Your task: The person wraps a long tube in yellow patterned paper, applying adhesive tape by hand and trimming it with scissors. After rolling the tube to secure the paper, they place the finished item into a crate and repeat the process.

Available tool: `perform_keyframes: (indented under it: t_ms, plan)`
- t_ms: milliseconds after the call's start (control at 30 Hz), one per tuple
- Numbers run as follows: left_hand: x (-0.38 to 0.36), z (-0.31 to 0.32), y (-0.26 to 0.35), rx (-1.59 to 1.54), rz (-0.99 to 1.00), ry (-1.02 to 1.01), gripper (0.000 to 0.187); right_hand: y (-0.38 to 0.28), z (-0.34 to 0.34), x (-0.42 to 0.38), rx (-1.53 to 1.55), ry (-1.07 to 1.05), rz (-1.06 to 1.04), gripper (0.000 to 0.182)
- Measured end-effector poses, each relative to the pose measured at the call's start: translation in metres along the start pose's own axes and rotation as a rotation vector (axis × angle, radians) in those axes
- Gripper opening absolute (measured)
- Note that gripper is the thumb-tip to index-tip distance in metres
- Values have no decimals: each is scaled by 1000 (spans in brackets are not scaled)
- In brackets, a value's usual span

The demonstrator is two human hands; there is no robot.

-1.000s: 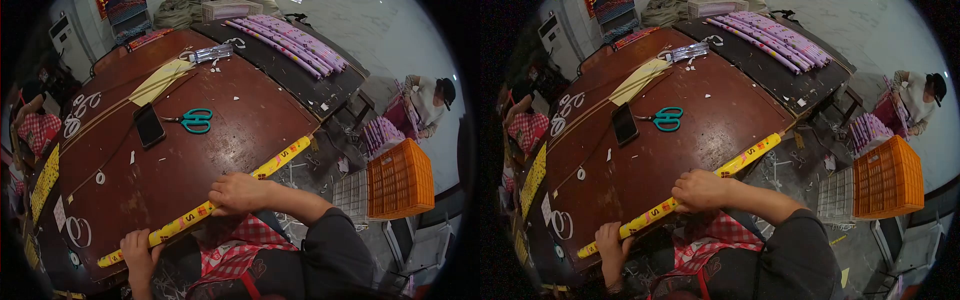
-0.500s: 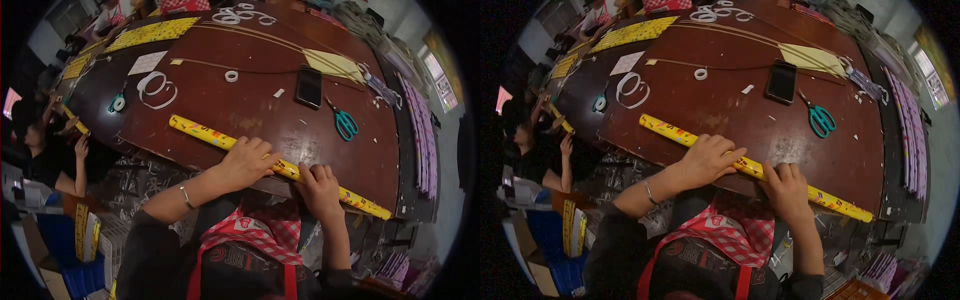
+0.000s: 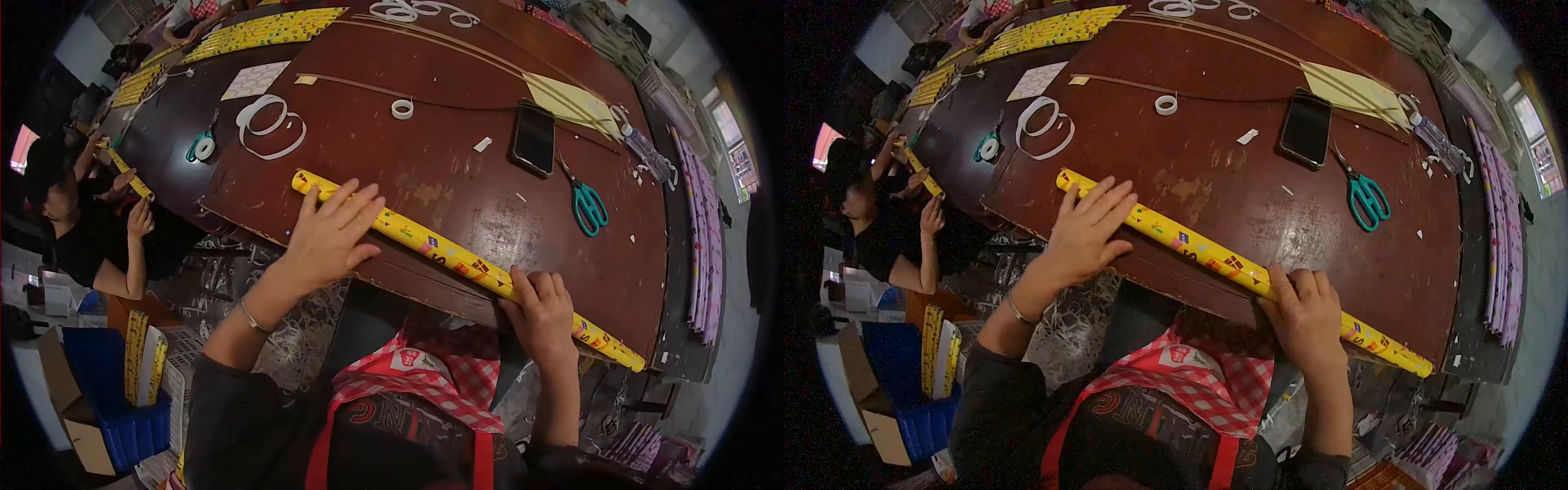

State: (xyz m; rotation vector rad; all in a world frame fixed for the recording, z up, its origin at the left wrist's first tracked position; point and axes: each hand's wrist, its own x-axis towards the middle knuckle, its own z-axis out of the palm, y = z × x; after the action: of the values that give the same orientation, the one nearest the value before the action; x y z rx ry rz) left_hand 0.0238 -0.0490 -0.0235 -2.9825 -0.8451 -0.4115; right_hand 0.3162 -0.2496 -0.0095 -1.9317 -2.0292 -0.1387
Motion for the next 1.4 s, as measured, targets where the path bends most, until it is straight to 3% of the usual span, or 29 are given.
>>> perform_keyframes:
  t_ms: [300, 400, 500, 600, 700, 1033, 1400]
  plan:
    - [-26, -3, -66, 213, -268, 36, 64, -1, -1, 0, 11, -26, 21, 51]
    - [-29, -5, -75, 335, -455, 44, 68, -1, -3, 1, 8, -32, 20, 50]
    - [-24, -14, -46, 209, -330, 126, 71, -3, -3, 2, 23, -17, 7, 53]
    - [-8, -6, -10, 24, -72, 126, 65, -3, -1, 3, 9, -24, 8, 54]
    - [3, 4, 18, -122, 56, 248, 58, -2, 0, 3, 11, -24, 10, 54]
    - [18, 18, 48, -274, 46, 400, 37, -2, 2, 2, -2, -14, 7, 52]
    - [8, 24, 46, -287, 25, 392, 18, 7, 3, 2, 32, 4, -40, 44]
